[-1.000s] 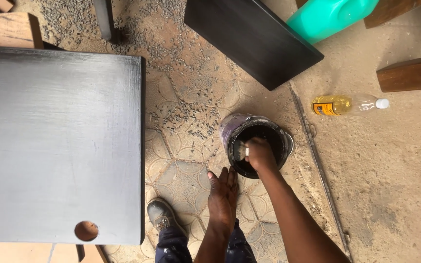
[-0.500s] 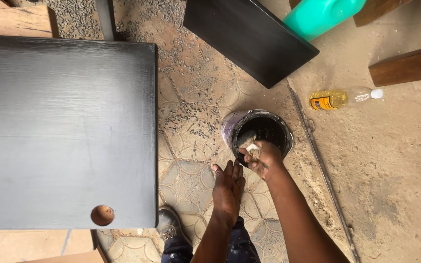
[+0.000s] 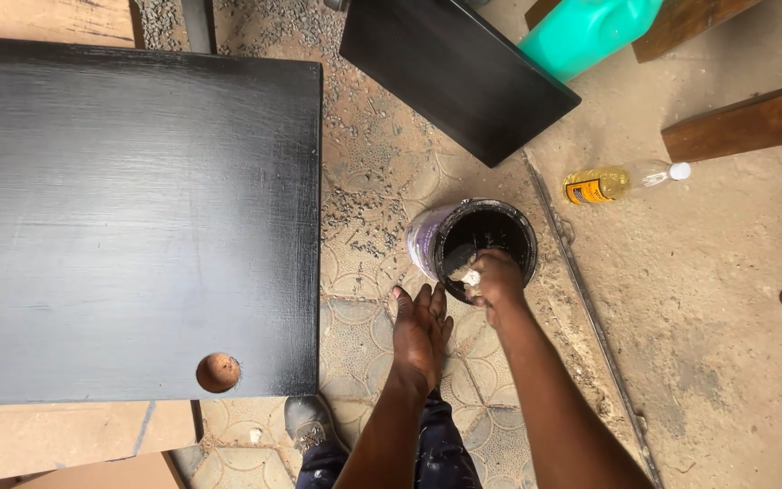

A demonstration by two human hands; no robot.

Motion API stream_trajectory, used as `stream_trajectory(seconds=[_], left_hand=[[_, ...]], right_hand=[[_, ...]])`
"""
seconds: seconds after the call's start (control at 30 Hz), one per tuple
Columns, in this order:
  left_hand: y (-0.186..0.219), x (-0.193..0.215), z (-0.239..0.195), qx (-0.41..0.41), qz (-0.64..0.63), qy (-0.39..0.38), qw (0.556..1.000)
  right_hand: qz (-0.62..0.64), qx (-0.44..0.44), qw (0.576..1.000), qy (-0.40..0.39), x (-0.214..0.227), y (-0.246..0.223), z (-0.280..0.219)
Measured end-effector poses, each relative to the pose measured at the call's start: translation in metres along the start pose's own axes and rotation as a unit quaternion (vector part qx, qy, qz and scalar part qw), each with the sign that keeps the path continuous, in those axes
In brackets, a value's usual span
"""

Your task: Arranging wooden panels on the ground, mixing paint with a liquid additive, and applying the paint to a panel surface using a sponge.

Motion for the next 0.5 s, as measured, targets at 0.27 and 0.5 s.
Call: stream_trajectory(seconds=[0.27, 0.5], left_hand=[[0.004, -0.004, -0.006, 0.004, -0.012, -0.001, 1.000], [0.004, -0.002, -0.006, -0.005, 0.017, 0.023, 1.000]], right_hand=[[0.046, -0.092, 0.977, -0.185, -0.011, -0.011, -0.007], [-0.009, -0.050, 0.995, -0.089, -0.014, -0.013, 0.000]])
Point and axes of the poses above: each hand's wrist, its own z-axis towards the middle knuckle, its own x-axis out of the back of the hand, y = z × x, the point moved 8 cm from there along z, towards the middle knuckle
